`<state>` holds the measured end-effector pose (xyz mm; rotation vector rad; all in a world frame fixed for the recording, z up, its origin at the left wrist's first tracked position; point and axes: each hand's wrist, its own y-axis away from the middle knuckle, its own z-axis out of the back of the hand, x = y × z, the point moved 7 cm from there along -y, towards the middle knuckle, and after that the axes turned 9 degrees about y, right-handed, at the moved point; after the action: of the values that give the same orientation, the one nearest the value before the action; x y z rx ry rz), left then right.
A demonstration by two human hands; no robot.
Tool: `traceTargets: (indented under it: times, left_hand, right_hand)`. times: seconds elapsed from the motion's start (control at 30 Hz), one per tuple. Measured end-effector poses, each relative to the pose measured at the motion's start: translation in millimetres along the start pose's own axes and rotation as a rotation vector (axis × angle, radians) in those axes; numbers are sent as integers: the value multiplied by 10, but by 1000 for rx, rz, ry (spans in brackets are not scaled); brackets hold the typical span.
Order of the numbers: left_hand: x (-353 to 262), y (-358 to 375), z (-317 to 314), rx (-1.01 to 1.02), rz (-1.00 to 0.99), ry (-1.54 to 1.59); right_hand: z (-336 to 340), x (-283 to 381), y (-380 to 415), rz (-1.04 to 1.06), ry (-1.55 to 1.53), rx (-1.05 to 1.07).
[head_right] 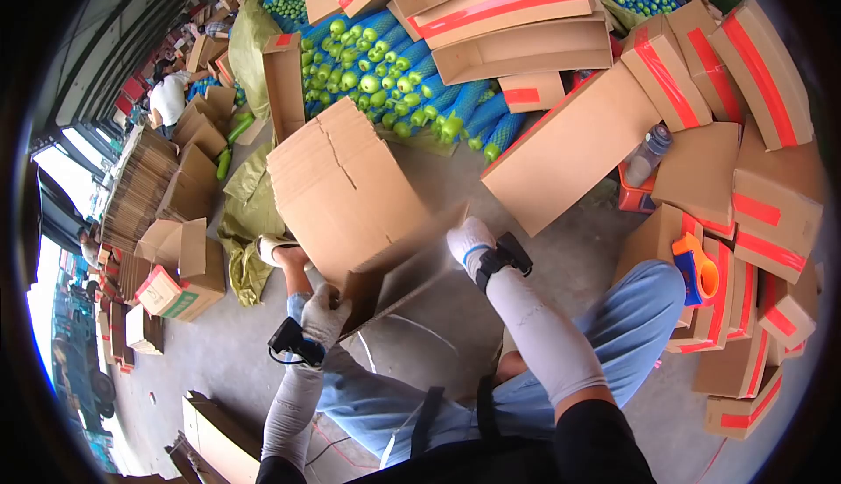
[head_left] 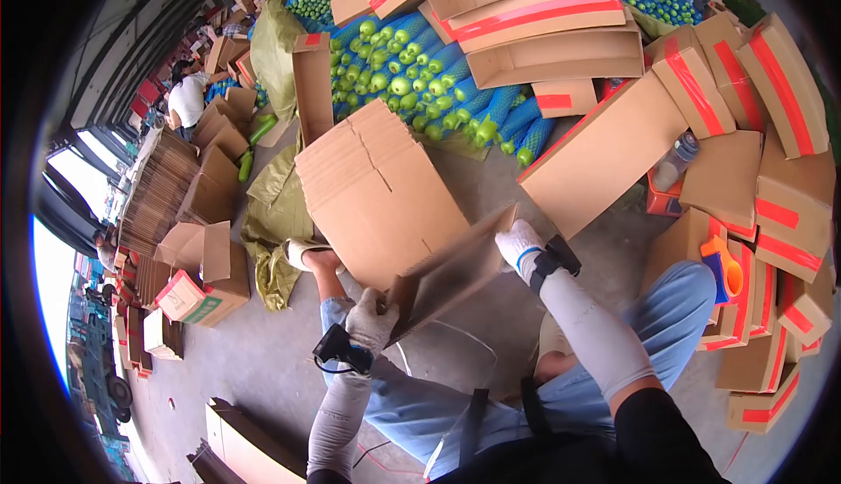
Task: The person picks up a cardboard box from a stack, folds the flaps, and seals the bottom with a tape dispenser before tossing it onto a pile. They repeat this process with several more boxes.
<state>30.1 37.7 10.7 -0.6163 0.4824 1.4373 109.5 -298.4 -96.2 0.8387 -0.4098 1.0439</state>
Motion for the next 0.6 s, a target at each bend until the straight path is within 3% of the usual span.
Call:
traceTargets:
  times: [0.03,0.1,0.13,0.17,0.2,0.27,0.3,0.37,0.4,0.47,0.5,0.57,0.6]
  left_hand:
    - [200,-94,32,-149,-46,147]
    - [340,-278,179,-172,153,548]
    - [295,-365,171,-199,119,773]
    - [74,-345,170,-153,244,823]
    - [141,-362,16,-152,198,646]
    - [193,-454,-432,-122,129,268]
    - [91,-450,-658,-95,118,60]
    - [-404,-393,-871,-34,-8,114]
    - [-519,-348,-1124,141,-81,86]
    - [-572,-201,-1357,448,-120,76]
    - [-667,-140,-1322,577,-104,92]
    - [-804,-49,-1117,729,-96,170]
    - [-993,33,-919,737,-313,119]
  right_hand:
    - [282,256,215,141,328,-24]
    - [629,568,756,279,496,-89]
    - [781,706,961,310,542,-136]
    - [821,759,1106,333,588,-171]
    - [776,714,1088,359,643,-191]
    - [498,661,1075,459,943,-29]
    - [305,484,964,400,1078,-80]
    - [-121,51,678,186,1255,-342]
    - [-321,-107,617,114,1295,-409]
    - [-60,63,821,173,959,-263]
    - [136,194,1021,177,629,-122]
    - [214,145,1168,282,623,-37]
    - [323,135,1256,278,638,67]
